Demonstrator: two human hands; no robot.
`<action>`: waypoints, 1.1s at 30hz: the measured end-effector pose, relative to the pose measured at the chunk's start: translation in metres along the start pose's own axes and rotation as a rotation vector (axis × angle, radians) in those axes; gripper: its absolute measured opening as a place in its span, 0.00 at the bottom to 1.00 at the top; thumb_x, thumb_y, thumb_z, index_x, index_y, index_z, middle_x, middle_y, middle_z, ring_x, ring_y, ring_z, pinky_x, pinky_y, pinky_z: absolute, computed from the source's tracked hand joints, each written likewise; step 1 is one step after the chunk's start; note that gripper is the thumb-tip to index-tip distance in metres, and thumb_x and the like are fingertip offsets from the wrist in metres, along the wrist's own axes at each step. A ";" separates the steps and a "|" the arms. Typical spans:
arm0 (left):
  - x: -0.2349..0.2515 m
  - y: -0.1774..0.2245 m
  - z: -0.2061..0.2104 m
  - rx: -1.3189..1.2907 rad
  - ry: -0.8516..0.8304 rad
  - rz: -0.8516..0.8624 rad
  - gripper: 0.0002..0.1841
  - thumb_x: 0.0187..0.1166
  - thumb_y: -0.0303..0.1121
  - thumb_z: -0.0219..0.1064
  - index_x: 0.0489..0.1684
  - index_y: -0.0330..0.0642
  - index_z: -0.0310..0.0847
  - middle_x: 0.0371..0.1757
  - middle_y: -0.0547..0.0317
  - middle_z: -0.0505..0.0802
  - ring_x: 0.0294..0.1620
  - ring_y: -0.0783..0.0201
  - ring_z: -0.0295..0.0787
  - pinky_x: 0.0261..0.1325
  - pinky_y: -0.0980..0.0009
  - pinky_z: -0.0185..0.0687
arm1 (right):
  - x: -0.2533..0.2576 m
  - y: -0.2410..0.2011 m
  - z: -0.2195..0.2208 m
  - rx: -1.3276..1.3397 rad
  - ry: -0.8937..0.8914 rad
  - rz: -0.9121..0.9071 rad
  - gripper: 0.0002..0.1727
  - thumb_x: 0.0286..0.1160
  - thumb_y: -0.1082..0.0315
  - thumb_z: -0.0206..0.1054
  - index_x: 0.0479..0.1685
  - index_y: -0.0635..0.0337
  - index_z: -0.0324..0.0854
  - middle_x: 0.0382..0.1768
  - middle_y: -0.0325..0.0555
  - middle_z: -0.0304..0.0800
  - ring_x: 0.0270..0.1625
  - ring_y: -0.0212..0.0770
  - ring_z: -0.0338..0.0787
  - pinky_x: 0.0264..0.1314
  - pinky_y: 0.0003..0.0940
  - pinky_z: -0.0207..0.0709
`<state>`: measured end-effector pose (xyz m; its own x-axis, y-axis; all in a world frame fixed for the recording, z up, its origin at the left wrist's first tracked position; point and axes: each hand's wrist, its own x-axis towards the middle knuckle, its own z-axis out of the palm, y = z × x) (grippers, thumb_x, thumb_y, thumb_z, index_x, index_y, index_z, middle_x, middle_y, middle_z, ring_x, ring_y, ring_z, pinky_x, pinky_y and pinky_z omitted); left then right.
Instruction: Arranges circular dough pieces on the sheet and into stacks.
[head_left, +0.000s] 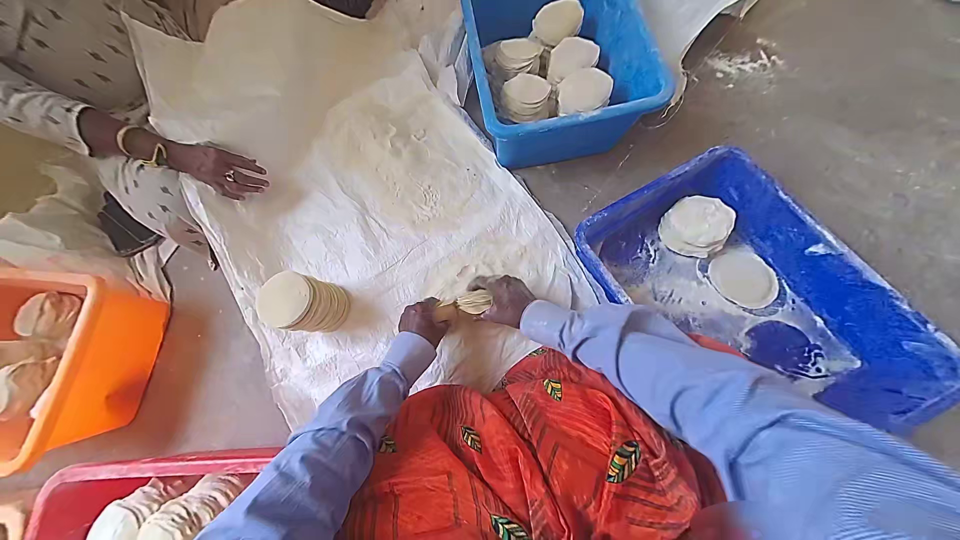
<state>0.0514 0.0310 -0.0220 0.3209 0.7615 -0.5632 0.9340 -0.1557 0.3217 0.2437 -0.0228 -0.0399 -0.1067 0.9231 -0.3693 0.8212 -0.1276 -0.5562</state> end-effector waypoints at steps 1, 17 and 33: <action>0.005 0.003 -0.002 0.028 -0.028 -0.015 0.23 0.75 0.40 0.75 0.65 0.37 0.84 0.65 0.37 0.90 0.71 0.40 0.84 0.76 0.41 0.73 | 0.004 -0.001 0.003 -0.039 -0.023 0.016 0.27 0.68 0.59 0.79 0.68 0.56 0.85 0.59 0.59 0.91 0.65 0.61 0.89 0.67 0.65 0.78; -0.001 -0.002 -0.008 -0.064 0.001 0.024 0.21 0.75 0.37 0.76 0.62 0.33 0.86 0.62 0.36 0.90 0.71 0.41 0.84 0.78 0.43 0.72 | 0.003 0.001 0.002 -0.019 -0.005 -0.001 0.29 0.63 0.75 0.74 0.71 0.59 0.82 0.57 0.65 0.91 0.63 0.66 0.89 0.66 0.66 0.77; -0.007 -0.001 -0.003 0.001 0.020 0.051 0.22 0.85 0.32 0.65 0.76 0.36 0.75 0.61 0.34 0.91 0.67 0.37 0.87 0.75 0.41 0.75 | 0.004 0.003 -0.004 0.030 -0.040 -0.062 0.22 0.75 0.68 0.72 0.70 0.58 0.84 0.58 0.63 0.92 0.65 0.64 0.88 0.72 0.62 0.74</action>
<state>0.0480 0.0279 -0.0162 0.3646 0.7649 -0.5311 0.9168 -0.1950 0.3486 0.2479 -0.0184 -0.0398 -0.1798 0.9146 -0.3621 0.7949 -0.0817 -0.6012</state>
